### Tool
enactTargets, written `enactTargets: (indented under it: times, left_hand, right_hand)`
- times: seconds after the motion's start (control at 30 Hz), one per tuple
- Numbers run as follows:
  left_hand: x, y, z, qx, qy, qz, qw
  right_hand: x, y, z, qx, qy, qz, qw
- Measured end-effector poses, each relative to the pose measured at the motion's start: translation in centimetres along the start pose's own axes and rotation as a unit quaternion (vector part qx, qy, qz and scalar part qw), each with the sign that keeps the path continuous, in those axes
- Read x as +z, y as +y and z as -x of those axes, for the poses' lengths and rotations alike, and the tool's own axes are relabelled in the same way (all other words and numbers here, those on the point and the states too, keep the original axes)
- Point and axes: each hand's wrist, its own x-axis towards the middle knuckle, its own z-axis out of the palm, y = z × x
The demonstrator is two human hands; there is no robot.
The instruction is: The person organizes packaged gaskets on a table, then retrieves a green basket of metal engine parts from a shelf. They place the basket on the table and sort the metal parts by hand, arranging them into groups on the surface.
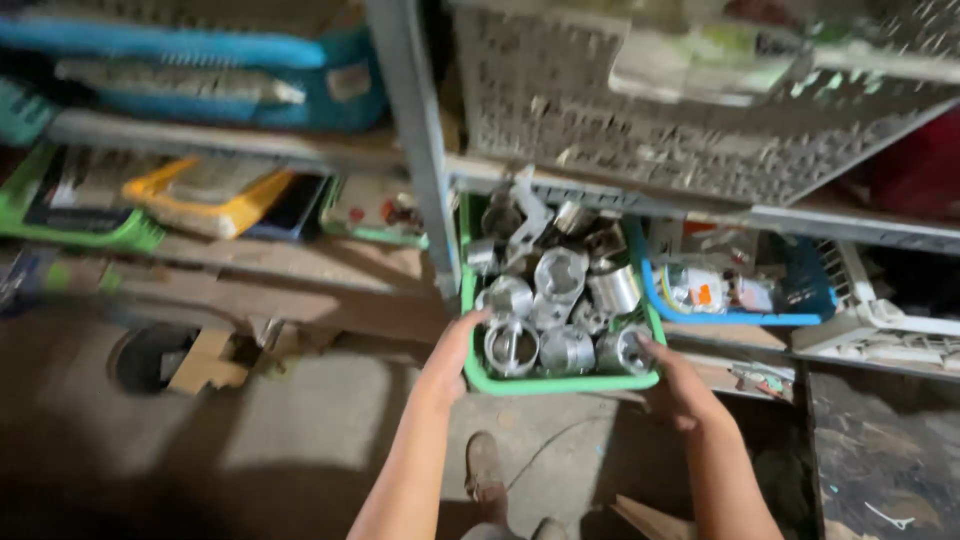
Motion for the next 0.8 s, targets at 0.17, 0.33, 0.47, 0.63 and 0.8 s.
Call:
enactTargets:
  times: [0.17, 0.33, 0.47, 0.63, 0.8]
  left_hand:
    - [-2.5, -1.6, -5.6, -0.07, -0.021, 0.059, 0.996]
    - [-1.9, -1.0, -6.7, -0.081, -0.023, 0.069, 0.994]
    - [-2.4, -2.6, -8.5, -0.092, -0.021, 0.096, 0.991]
    - [-3.7, -4.5, -11.3, -0.067, -0.033, 0.07, 0.995]
    - [-4.0, -5.8, -10.1, -0.054, -0.032, 0.066, 0.996]
  right_hand:
    - [-2.1, 0.6, -4.1, -0.059, -0.042, -0.036, 0.997]
    - [-1.5, 0.2, -3.0, -0.075, -0.027, -0.048, 0.996]
    - [-4.2, 3.9, -6.8, -0.077, 0.02, -0.05, 0.996]
    - [-3.8, 4.2, -7.2, -0.066, 0.061, -0.047, 0.995]
    - [-5.5, 6.1, -7.1, -0.075, 0.066, -0.053, 0.994]
